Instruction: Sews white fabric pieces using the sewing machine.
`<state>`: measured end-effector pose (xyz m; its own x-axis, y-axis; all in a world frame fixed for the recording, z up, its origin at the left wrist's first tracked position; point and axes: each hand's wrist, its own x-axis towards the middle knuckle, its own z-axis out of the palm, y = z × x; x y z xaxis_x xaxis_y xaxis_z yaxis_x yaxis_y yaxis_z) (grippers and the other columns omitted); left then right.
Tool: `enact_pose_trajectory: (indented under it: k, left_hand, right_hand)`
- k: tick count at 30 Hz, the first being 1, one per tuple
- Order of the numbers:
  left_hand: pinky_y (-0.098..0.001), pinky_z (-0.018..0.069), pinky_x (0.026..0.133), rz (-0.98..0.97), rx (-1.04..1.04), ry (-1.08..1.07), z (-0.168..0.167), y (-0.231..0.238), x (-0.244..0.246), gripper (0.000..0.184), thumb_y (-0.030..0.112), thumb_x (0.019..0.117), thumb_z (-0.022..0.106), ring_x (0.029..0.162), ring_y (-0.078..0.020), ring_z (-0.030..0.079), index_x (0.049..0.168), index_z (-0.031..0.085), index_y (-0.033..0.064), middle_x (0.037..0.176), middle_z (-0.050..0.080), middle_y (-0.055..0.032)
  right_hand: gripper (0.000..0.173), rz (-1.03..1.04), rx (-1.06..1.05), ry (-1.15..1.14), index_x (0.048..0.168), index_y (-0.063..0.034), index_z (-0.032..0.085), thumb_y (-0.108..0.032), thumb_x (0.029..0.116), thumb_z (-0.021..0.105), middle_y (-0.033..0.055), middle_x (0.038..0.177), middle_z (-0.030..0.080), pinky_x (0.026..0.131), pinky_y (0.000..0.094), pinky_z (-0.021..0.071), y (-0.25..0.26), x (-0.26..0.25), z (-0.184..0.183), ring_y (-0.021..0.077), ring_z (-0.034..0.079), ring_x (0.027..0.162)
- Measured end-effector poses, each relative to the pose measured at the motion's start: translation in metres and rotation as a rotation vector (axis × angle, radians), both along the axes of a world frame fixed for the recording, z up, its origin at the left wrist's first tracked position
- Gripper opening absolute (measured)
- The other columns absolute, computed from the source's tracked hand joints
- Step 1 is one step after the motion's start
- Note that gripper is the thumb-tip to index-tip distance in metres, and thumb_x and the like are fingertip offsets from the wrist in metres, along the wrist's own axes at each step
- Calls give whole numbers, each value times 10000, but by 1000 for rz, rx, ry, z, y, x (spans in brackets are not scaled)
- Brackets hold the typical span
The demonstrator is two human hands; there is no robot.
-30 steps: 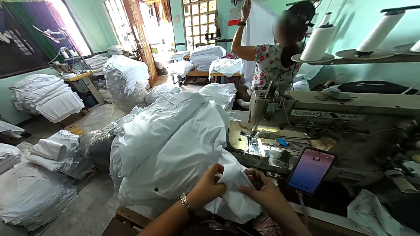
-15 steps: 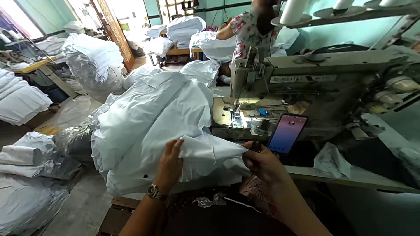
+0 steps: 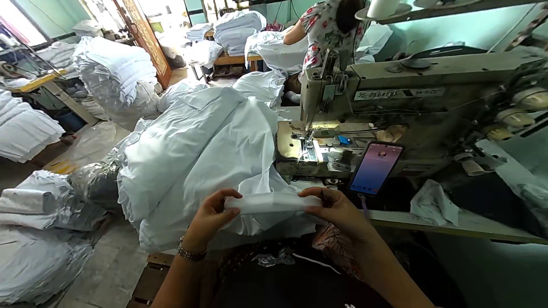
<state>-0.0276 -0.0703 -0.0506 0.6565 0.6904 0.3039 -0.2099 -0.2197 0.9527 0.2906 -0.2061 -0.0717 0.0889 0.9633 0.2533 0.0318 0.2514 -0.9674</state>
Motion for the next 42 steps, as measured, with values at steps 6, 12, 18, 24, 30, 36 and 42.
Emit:
enact_pose_trajectory:
  k: [6, 12, 18, 24, 30, 36, 42]
  left_hand:
    - [-195, 541, 772, 369, 455, 263, -5, -9, 16, 157, 112, 820, 790, 840, -28, 646, 976, 780, 92, 886, 712, 29]
    - [-181, 504, 744, 380, 516, 264, -3, -13, 15, 97, 150, 861, 796, 810, -23, 604, 947, 789, 105, 851, 685, 35]
    - [-313, 555, 948, 353, 525, 64, 29, -4, 70, 150, 37, 1004, 543, 1052, -110, 653, 1083, 657, -20, 1090, 683, -72]
    - [-440, 581, 822, 271, 869, 518, 70, 57, 179, 175, 172, 1015, 609, 904, -213, 690, 1095, 734, 79, 981, 706, -87]
    - [-642, 507, 931, 116, 745, 1035, 57, 106, 284, 298, 247, 1012, 596, 1125, -414, 661, 1193, 692, 30, 1174, 696, -221]
    - [-625, 506, 908, 132, 617, 872, 50, 127, 294, 301, 264, 938, 701, 1056, -395, 668, 1052, 697, -15, 1068, 702, -226]
    - [-612, 499, 956, 181, 623, 841, 43, 126, 299, 336, 233, 909, 725, 1118, -386, 657, 1148, 689, 0, 1142, 697, -222]
  right_hand:
    - [184, -192, 123, -428, 1088, -235, 815, -259, 926, 732, -68, 803, 608, 612, 120, 422, -1, -5, -1, -41, 505, 691]
    - [166, -244, 171, -482, 1065, -257, 823, -305, 936, 731, -53, 815, 579, 629, 115, 424, 1, -2, -5, -34, 510, 717]
    - [161, -273, 246, -562, 981, -161, 819, -234, 920, 690, 54, 1067, 701, 789, 237, 564, 2, -12, -3, 66, 646, 907]
    - [273, -169, -58, -54, 1213, -46, 691, -161, 965, 675, -20, 794, 694, 554, 209, 532, -1, 8, -2, 31, 605, 600]
    - [406, -392, -109, -11, 1383, -121, 632, -145, 977, 646, -2, 775, 643, 470, 220, 490, 25, 35, -16, 57, 543, 520]
    - [253, -404, -89, -42, 1218, -94, 724, -162, 1001, 612, -14, 810, 671, 513, 197, 509, 31, 28, -18, 29, 569, 560]
    - [235, -483, -50, -11, 1193, -79, 731, -149, 1011, 599, -13, 810, 683, 508, 191, 509, 38, 21, -18, 29, 577, 556]
